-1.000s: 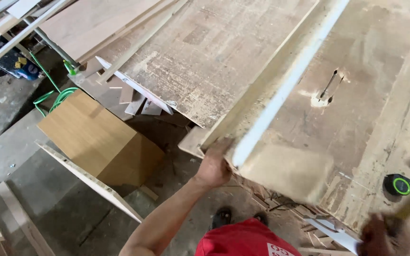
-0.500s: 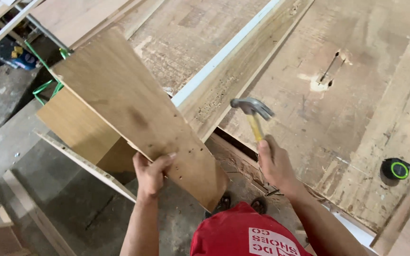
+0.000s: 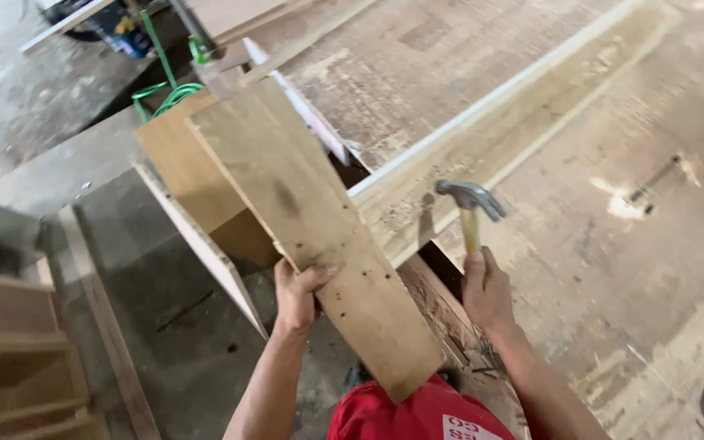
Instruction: Assembling wooden furniture components using a hammer and a pneumatic nail gun in a workshop.
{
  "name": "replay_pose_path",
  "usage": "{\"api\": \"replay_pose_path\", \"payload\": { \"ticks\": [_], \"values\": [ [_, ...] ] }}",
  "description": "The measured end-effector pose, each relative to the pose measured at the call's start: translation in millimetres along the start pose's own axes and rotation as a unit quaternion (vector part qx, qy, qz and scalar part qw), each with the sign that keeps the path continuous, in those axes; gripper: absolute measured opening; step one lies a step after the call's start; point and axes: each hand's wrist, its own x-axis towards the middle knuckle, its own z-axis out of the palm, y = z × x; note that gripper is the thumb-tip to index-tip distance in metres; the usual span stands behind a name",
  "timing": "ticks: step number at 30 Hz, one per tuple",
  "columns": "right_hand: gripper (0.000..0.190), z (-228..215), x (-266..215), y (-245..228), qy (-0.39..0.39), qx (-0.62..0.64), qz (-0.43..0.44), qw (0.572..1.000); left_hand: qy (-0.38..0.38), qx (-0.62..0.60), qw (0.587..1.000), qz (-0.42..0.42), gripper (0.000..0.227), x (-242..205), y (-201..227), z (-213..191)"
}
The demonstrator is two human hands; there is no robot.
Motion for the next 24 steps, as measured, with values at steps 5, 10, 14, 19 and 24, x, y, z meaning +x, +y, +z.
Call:
{"api": "replay_pose_path", "payload": {
  "ticks": [5,10,14,19,24],
  "values": [
    [0.053,2,4,5,-0.003,-0.01,-0.013,1.0,-0.003,-0.021,1.0,0.014,0.037,-7,-6,1],
    [0.058,1,3,4,-0.01,-0.019,-0.02,1.0,-0.006,-0.033,0.999,0.018,0.035,-10,-9,3],
    [0.052,4,1,-1,-0.023,-0.024,-0.003,0.999,0.007,-0.014,1.0,-0.007,0.041,1,-24,-10],
    [0.052,4,-7,-1,0.009,-0.013,0.032,0.999,0.049,0.053,0.993,-0.097,0.065,18,-25,-47],
    [0.05,-25,-8,5,-0.046,0.06,-0.001,0.997,0.123,0.108,0.986,0.017,0.043,-8,11,-100]
  ]
}}
